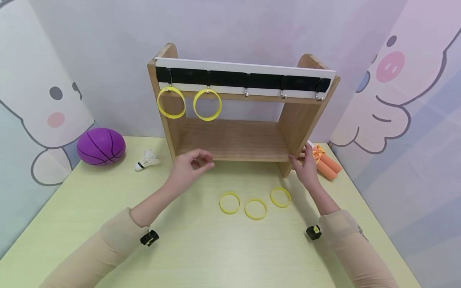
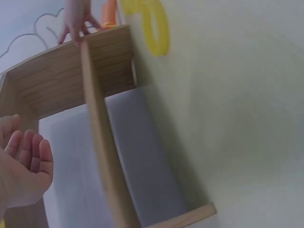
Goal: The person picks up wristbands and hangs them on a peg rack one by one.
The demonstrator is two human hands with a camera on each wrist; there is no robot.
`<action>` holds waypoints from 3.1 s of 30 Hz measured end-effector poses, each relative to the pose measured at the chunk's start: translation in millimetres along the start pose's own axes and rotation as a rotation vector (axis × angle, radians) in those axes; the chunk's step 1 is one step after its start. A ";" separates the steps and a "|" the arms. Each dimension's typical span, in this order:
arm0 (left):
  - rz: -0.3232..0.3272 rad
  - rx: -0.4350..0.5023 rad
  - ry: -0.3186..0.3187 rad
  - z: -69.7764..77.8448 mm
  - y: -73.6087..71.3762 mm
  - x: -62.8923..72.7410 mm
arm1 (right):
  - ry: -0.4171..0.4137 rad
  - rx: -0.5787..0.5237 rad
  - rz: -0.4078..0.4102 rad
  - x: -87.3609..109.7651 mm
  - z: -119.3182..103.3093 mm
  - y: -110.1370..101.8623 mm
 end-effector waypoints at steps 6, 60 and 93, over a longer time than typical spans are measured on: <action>-0.107 -0.074 -0.027 -24.0 24.3 7.9 | 0.005 -0.032 -0.020 -2.7 9.3 0.7; -0.595 -0.139 0.052 -68.2 123.2 13.2 | 0.062 -0.039 -0.082 -1.9 10.8 3.0; -0.451 -0.134 -0.061 -24.4 85.5 10.4 | 0.064 -0.039 -0.060 -10.0 46.5 4.9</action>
Point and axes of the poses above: each hand's wrist, its own x-axis away from the middle knuckle, its own y-axis out of the palm, z = x × y, the point moved 9 cm from there along -x, towards the middle knuckle, and after that the axes turned 1 degree about -x, right-handed, at the moved point
